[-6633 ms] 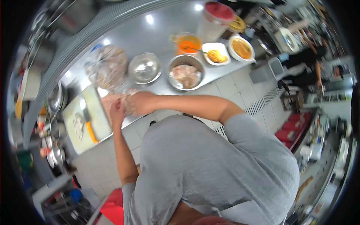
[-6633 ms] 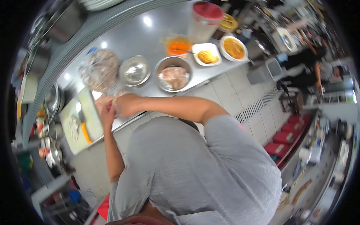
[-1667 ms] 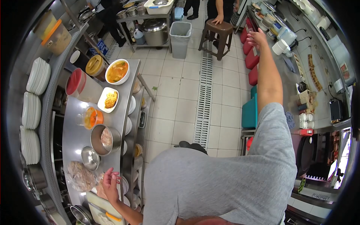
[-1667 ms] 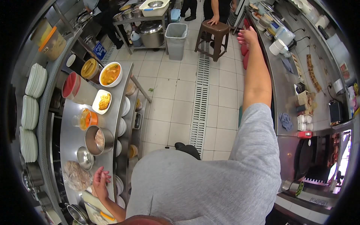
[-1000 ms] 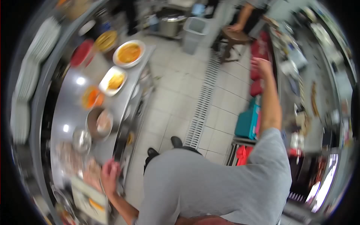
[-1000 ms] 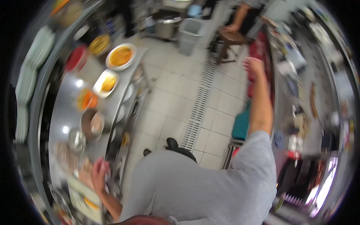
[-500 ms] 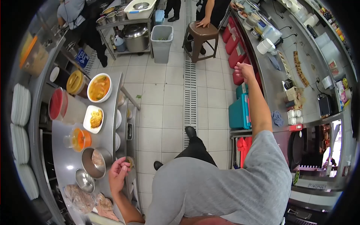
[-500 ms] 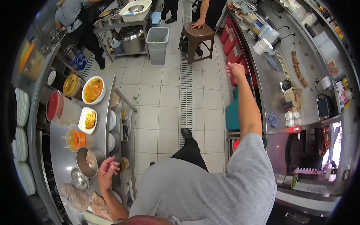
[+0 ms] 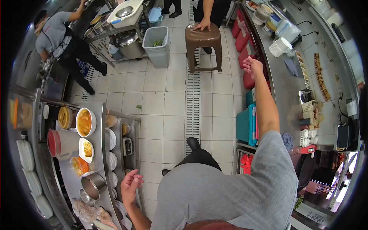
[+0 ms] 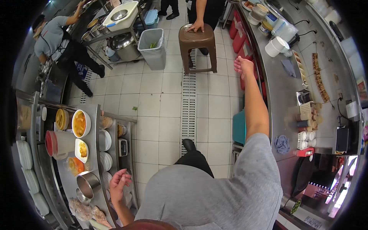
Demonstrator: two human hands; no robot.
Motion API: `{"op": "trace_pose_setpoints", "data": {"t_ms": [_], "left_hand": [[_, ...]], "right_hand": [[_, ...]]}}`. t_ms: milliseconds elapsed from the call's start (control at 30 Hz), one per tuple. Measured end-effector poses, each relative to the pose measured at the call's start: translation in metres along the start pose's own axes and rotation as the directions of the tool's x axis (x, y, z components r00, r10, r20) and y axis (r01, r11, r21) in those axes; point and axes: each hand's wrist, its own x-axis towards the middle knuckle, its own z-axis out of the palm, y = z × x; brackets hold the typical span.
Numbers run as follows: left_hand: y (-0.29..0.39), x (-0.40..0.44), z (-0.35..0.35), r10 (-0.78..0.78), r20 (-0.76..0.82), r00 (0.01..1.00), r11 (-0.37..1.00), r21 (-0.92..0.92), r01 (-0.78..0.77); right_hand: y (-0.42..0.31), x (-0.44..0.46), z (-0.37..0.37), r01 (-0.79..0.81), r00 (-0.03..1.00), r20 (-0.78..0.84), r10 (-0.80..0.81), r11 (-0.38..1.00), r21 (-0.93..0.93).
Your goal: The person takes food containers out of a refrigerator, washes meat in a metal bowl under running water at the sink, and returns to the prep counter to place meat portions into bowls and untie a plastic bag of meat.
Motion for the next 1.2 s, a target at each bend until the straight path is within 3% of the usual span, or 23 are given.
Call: {"op": "trace_pose_setpoints", "data": {"t_ms": [367,500,533,667,700,767,867,967,1033,1100,1133,1200], "left_hand": [[0.014,0.015,0.047,-0.024,0.000,1.000,1.000,-0.004,0.024],[0.018,0.024,0.068,-0.042,0.025,0.999,0.999,0.019,0.041],[0.023,0.029,0.075,-0.038,0.037,0.999,0.999,0.020,0.038],[0.038,0.051,0.100,-0.023,0.123,0.992,0.999,0.047,0.017],[0.043,0.054,0.106,-0.030,0.145,0.989,0.998,0.059,0.021],[0.053,0.059,0.115,-0.042,0.182,0.982,0.997,0.078,0.029],[0.050,0.060,0.115,-0.037,0.223,0.974,0.996,0.086,0.018],[0.051,0.060,0.117,-0.057,0.204,0.977,0.987,0.156,0.025],[0.048,0.054,0.114,-0.058,0.186,0.981,0.993,0.109,0.038],[0.024,0.051,0.098,0.059,0.228,0.972,0.977,0.186,-0.103],[0.024,0.044,0.095,0.063,0.186,0.981,0.970,0.218,-0.103],[0.017,0.029,0.080,0.063,0.129,0.990,0.974,0.209,-0.089]], "right_hand": [[-0.014,0.067,-0.007,0.020,1.000,0.008,-0.021,0.990,0.142],[-0.030,0.083,-0.004,0.002,1.000,0.017,-0.008,0.942,0.335],[-0.035,0.080,-0.008,0.005,0.994,0.102,-0.049,0.918,0.396],[-0.049,0.072,-0.010,-0.105,0.981,0.192,-0.023,0.773,0.626],[-0.047,0.067,-0.013,-0.115,0.957,0.275,-0.088,0.757,0.643],[-0.044,0.061,-0.020,-0.145,0.875,0.431,-0.221,0.729,0.669],[-0.032,0.046,-0.023,-0.155,0.892,0.433,-0.130,0.812,0.563],[-0.012,0.019,-0.029,-0.135,0.923,0.366,-0.121,0.788,0.601],[0.005,0.007,-0.040,-0.162,0.890,0.430,-0.152,0.777,0.608],[0.009,-0.012,-0.045,-0.224,0.869,0.479,-0.125,0.764,0.605],[0.007,-0.031,-0.037,-0.172,0.930,0.362,-0.056,0.806,0.567],[0.011,-0.053,-0.032,-0.082,0.928,0.347,-0.135,0.834,0.545]]}}
